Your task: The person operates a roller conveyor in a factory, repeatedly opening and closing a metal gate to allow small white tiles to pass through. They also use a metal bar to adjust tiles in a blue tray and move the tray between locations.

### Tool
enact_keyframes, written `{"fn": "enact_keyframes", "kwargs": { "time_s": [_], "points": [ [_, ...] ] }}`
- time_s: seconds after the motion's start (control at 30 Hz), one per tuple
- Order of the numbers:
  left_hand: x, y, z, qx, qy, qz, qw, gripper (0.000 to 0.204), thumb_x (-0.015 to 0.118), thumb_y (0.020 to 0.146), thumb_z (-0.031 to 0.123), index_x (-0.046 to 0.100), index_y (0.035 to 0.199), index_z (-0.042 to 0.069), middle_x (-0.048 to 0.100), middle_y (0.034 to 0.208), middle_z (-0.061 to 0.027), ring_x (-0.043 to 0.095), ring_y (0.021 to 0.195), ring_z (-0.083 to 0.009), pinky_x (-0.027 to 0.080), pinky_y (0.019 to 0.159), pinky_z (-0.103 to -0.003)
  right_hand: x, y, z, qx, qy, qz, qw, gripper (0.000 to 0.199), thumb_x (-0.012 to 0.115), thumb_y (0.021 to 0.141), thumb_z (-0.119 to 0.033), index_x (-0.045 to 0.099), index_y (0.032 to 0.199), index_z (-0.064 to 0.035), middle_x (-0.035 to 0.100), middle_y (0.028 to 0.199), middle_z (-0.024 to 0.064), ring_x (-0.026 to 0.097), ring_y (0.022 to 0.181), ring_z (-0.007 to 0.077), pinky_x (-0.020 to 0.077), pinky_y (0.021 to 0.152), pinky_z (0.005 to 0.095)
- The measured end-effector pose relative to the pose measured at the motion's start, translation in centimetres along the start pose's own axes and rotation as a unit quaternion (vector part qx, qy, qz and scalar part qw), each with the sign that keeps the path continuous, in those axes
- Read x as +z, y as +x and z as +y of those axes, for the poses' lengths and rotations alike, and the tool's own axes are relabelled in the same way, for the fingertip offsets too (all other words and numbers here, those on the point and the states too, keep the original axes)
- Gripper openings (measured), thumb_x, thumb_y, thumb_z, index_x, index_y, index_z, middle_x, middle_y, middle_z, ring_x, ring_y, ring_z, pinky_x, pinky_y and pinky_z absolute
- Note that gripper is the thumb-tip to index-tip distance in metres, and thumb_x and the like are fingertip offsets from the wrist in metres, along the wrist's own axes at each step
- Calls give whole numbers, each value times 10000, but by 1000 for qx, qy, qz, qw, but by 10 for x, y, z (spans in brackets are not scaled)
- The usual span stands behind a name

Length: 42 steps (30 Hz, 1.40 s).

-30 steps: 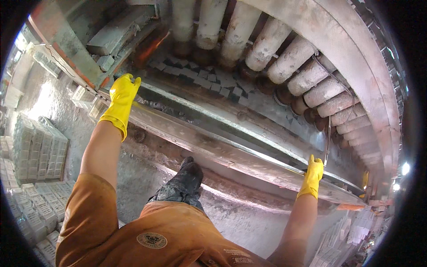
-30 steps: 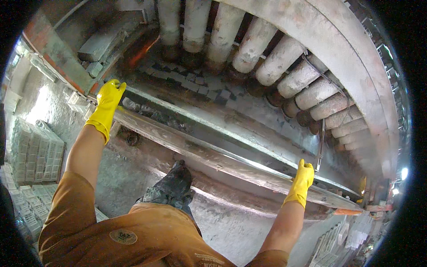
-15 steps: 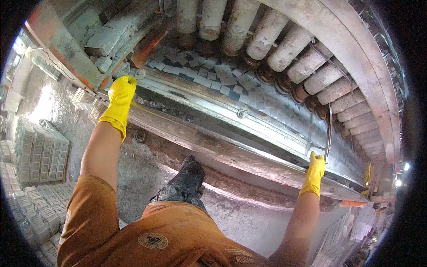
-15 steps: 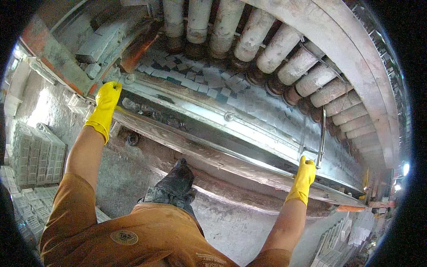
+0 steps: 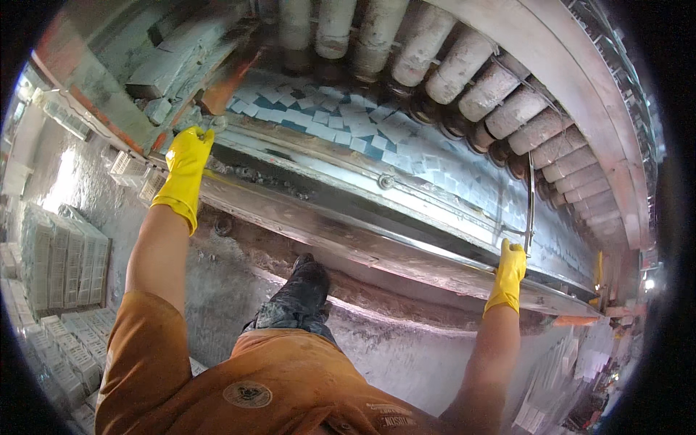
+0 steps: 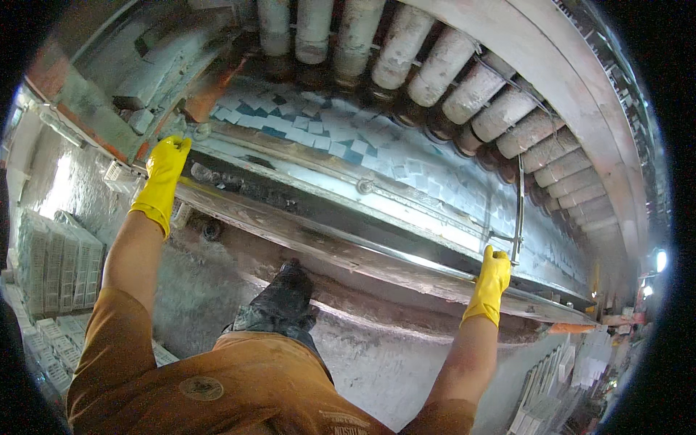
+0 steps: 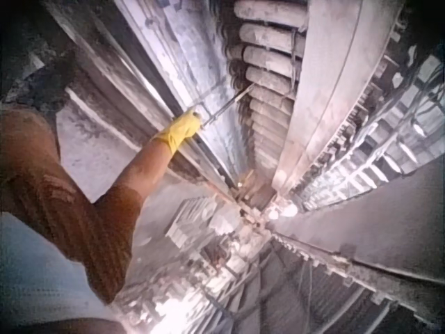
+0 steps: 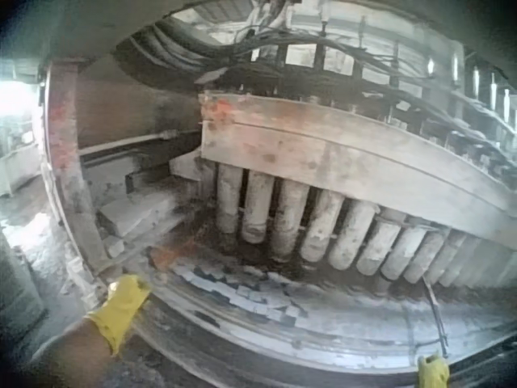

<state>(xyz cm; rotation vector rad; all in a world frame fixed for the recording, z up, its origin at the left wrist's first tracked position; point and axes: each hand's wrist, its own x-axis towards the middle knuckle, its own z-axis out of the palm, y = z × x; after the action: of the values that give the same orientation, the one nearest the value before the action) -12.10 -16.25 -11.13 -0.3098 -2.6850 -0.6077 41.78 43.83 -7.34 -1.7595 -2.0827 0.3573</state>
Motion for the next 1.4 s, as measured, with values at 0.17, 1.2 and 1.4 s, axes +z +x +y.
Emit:
{"fn": "enact_keyframes", "kwargs": {
  "time_s": [0.17,1.2,1.4],
  "points": [
    [2,0,-2,-10,11,-22,1000,442,677,935,509,756,1025,84,765,997,-166,717,969,-396,550,821,-487,-1,-4,-8,23,11,-14,1000,484,666,938,-478,736,1104,-29,753,966,171,736,762,312,607,588,415],
    [21,51,2,-13,-7,-52,999,451,685,944,474,747,1056,42,765,1010,-187,727,979,-389,557,820,-455,11,34,-37,14,-60,3,998,686,617,948,-575,596,1414,-73,692,1292,221,688,1134,393,537,958,467],
    [20,67,11,-19,-7,-63,998,467,679,949,487,743,1070,40,768,1008,-183,727,981,-388,557,825,-455,-11,19,-90,44,-3,-33,999,640,635,964,-525,602,1402,-61,707,1259,215,732,1026,369,593,849,431]
  ]
}}
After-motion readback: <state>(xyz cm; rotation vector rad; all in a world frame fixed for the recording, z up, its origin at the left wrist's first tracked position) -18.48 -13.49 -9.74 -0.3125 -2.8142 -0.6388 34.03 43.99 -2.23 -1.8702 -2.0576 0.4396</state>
